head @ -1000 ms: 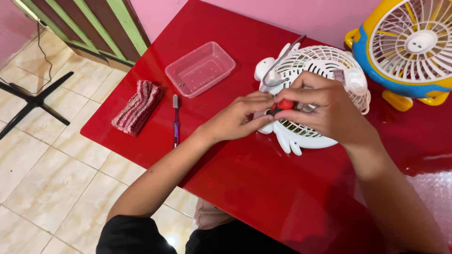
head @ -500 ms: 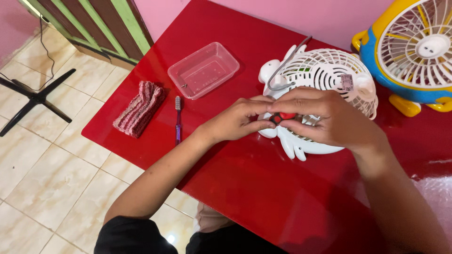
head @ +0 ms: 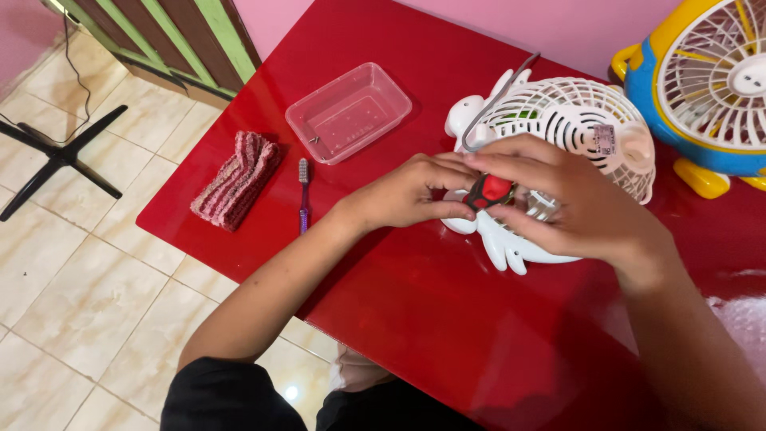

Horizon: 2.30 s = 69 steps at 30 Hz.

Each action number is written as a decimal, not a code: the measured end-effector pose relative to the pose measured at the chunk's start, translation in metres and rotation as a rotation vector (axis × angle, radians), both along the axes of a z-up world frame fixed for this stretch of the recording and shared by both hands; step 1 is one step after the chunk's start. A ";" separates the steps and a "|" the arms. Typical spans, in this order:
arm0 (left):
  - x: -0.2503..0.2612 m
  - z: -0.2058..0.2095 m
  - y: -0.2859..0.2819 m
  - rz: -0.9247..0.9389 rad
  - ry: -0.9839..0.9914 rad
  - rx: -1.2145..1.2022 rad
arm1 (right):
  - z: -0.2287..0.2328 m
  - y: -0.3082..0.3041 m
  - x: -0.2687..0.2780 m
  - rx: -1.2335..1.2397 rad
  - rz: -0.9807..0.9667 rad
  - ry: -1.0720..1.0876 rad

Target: The person assembles a small white and green fan by first placing the green fan blade into the white base. They then attach the white protective cage and secure it by tightening several screws with a screwdriver.

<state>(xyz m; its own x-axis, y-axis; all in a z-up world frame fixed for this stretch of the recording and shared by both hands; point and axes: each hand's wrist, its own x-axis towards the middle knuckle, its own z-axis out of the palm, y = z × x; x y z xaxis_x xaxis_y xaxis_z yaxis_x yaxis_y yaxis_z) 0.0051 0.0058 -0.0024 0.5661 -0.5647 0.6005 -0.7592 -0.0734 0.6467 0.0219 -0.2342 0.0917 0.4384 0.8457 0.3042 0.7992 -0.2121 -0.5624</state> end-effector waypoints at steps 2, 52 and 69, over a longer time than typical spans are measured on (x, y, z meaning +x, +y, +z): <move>0.001 -0.003 0.001 -0.029 0.098 0.014 | 0.001 -0.003 0.005 -0.013 0.077 -0.045; 0.035 -0.012 0.002 0.452 0.263 0.171 | -0.101 -0.095 0.050 0.999 -0.278 0.243; 0.003 -0.034 -0.039 0.674 0.239 0.237 | -0.063 -0.090 0.092 0.898 -0.249 0.318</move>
<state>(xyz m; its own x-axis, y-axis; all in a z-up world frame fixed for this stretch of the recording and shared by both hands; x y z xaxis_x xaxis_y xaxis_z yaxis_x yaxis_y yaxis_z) 0.0077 -0.0331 -0.0368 0.9345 -0.1490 0.3233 -0.3416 -0.6301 0.6973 0.1134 -0.3240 0.0292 0.7456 0.2305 0.6252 0.5728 0.2575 -0.7782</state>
